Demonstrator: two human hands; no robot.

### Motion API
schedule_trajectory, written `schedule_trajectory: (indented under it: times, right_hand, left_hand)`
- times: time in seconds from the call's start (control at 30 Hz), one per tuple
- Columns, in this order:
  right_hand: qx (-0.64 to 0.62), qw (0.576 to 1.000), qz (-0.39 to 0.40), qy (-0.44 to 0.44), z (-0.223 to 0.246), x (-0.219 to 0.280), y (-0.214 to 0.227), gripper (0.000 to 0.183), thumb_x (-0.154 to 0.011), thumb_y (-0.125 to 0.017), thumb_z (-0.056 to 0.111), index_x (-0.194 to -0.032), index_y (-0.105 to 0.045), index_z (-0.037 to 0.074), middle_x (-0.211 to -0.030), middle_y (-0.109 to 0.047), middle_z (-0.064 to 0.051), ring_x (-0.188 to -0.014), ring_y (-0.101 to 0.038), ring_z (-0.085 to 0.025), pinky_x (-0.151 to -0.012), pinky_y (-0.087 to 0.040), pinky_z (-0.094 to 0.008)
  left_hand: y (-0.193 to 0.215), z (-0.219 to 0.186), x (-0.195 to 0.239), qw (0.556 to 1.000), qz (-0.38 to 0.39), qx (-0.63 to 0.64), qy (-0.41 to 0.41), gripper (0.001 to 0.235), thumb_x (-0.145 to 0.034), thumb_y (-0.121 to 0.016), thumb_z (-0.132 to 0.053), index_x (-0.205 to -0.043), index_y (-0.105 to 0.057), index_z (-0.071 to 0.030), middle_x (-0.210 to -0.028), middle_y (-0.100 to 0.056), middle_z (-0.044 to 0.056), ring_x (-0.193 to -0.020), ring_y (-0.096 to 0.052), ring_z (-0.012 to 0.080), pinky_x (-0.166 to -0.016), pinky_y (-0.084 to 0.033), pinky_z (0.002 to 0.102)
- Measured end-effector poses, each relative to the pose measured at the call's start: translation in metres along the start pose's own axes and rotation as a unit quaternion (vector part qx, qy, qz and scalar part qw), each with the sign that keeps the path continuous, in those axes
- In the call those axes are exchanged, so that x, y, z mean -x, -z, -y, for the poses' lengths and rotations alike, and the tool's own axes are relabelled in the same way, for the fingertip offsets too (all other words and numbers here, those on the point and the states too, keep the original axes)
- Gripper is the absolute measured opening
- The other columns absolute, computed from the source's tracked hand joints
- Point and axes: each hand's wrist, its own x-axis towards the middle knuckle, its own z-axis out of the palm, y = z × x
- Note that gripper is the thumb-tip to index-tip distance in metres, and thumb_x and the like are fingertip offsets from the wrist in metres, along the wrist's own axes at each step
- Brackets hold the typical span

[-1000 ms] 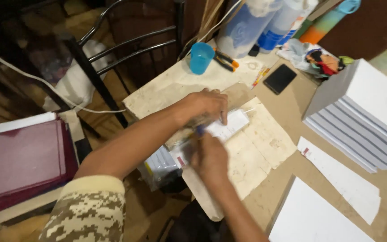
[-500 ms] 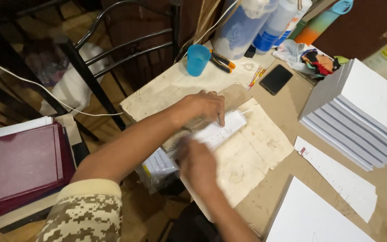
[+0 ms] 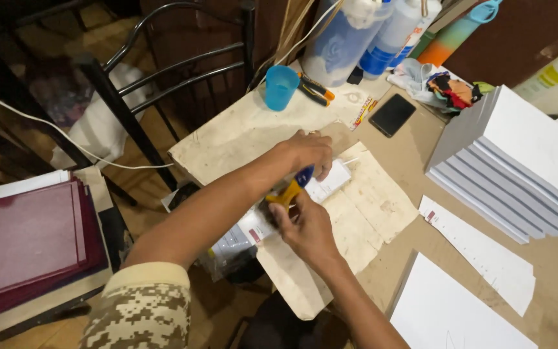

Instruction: Applying glue to labels and attaching them to paper covers for binding.

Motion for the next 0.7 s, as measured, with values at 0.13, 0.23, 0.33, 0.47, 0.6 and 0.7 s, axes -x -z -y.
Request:
schedule_trajectory:
  times: [0.13,0.23,0.33,0.47,0.6,0.7]
  right_hand:
    - [0.058,0.997,-0.044,0.006,-0.017,-0.009,-0.005,0.033,-0.092,-0.073,0.042,-0.102,-0.063,0.012,-0.086,-0.077,-0.006,-0.080,-0.077,-0.028,-0.065,-0.060,-0.042]
    - [0.036,0.999,-0.029,-0.022,-0.030,-0.015,-0.001,0.036,-0.090,-0.074,0.040,-0.106,-0.062,0.010,-0.093,-0.078,-0.007,-0.082,-0.077,-0.029,-0.067,-0.060,-0.043]
    - [0.033,0.999,-0.019,-0.014,-0.025,-0.017,0.004,0.035,-0.090,-0.073,0.042,-0.104,-0.062,0.012,-0.091,-0.078,-0.005,-0.079,-0.077,-0.029,-0.066,-0.059,-0.042]
    - [0.046,0.996,0.053,-0.059,-0.002,-0.015,0.012,0.031,-0.096,-0.063,0.042,-0.111,-0.060,0.015,-0.088,-0.070,-0.002,-0.071,-0.062,-0.018,-0.059,-0.046,-0.034]
    - [0.025,0.992,0.092,-0.088,0.009,-0.026,0.040,0.036,-0.100,-0.056,0.043,-0.116,-0.064,0.011,-0.103,-0.078,-0.005,-0.084,-0.078,-0.019,-0.062,-0.068,-0.027]
    - [0.134,0.987,-0.014,-0.085,-0.075,-0.075,0.055,0.055,-0.088,-0.054,0.062,-0.128,-0.061,0.024,-0.102,-0.078,-0.008,-0.089,-0.074,-0.029,-0.075,-0.053,-0.045]
  left_hand:
    - [-0.007,0.028,0.049,0.987,-0.135,0.042,-0.070,0.023,-0.082,-0.073,-0.011,-0.086,-0.081,-0.032,-0.115,-0.063,0.009,-0.119,-0.058,0.0381,-0.100,-0.050,0.057]
    - [-0.024,0.048,0.128,0.874,-0.413,0.141,-0.212,0.054,-0.101,-0.060,-0.042,-0.138,-0.060,-0.003,-0.140,-0.052,0.029,-0.136,-0.045,0.0464,-0.117,-0.036,0.057]
    - [-0.008,-0.017,0.227,0.951,-0.302,-0.048,-0.050,0.050,-0.064,-0.072,-0.029,-0.104,-0.066,-0.001,-0.091,-0.053,0.019,-0.093,-0.055,0.0419,-0.083,-0.047,0.057]
    - [-0.031,-0.057,0.262,0.986,-0.145,-0.050,0.066,0.051,-0.072,-0.070,-0.028,-0.123,-0.064,-0.024,-0.109,-0.056,0.006,-0.102,-0.056,0.0270,-0.085,-0.045,0.049]
    - [-0.057,-0.049,0.257,0.963,-0.254,-0.086,0.024,0.044,-0.069,-0.076,-0.020,-0.111,-0.065,-0.021,-0.102,-0.057,0.008,-0.095,-0.058,0.0294,-0.075,-0.042,0.046]
    - [-0.064,-0.044,0.255,0.966,-0.244,-0.077,0.027,0.047,-0.068,-0.076,-0.019,-0.114,-0.067,-0.020,-0.106,-0.059,0.009,-0.101,-0.059,0.0300,-0.081,-0.041,0.048]
